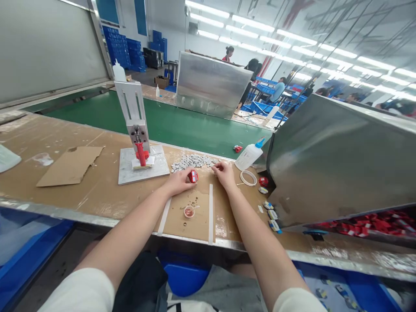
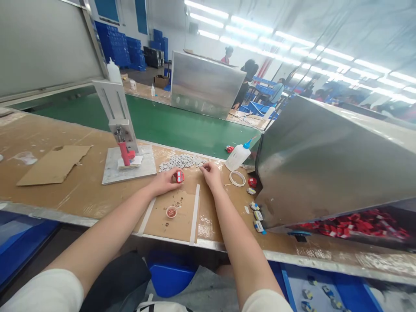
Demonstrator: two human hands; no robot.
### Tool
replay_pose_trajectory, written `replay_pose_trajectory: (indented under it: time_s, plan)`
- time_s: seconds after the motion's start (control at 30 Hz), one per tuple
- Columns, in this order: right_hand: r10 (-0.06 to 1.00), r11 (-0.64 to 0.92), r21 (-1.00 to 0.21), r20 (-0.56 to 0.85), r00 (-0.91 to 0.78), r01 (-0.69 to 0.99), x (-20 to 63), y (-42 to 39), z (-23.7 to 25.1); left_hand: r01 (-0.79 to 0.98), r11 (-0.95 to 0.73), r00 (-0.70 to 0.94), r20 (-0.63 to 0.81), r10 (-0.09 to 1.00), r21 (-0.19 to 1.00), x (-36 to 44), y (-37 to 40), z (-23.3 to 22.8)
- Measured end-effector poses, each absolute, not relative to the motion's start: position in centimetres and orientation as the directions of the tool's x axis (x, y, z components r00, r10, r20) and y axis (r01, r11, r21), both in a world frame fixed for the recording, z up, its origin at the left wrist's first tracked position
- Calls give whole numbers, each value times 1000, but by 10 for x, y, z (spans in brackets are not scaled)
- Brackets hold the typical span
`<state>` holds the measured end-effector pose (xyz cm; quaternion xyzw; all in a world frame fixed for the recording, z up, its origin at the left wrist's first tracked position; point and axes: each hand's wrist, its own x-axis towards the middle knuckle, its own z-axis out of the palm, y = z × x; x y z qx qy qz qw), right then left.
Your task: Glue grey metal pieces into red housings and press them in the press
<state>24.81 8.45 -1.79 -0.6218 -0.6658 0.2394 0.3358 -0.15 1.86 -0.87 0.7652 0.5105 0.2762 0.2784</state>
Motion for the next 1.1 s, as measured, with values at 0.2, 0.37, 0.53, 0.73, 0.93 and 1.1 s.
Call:
replay_pose_trajectory:
  time_s: [0.2, 0.37, 0.53, 0.73, 0.93, 1.1]
  plan:
    - [955, 274, -958, 261, -141, 81, 213, 37, -31, 625, -294, 298, 126, 946, 723, -1, 20, -9]
    - [957, 282, -947, 267, -112, 156, 206, 30, -30, 613, -325, 323, 147, 935, 721, 1, 18, -6]
    - [962, 270, -931, 247, -121, 247, 205, 31, -30, 631, -338, 335, 147, 931, 699, 1, 20, -10]
    - [886, 464, -804, 422, -195, 371, 204, 23, -22, 650, -380, 370, 162, 915, 658, 1, 20, -13]
    - [830, 557, -738, 512, -222, 379, 196, 16, -22, 681, -327, 350, 101, 931, 656, 4, 9, -2]
    - [871, 487, -823, 436, -225, 291, 190, 15, -28, 552, -360, 378, 159, 912, 752, 4, 8, -1]
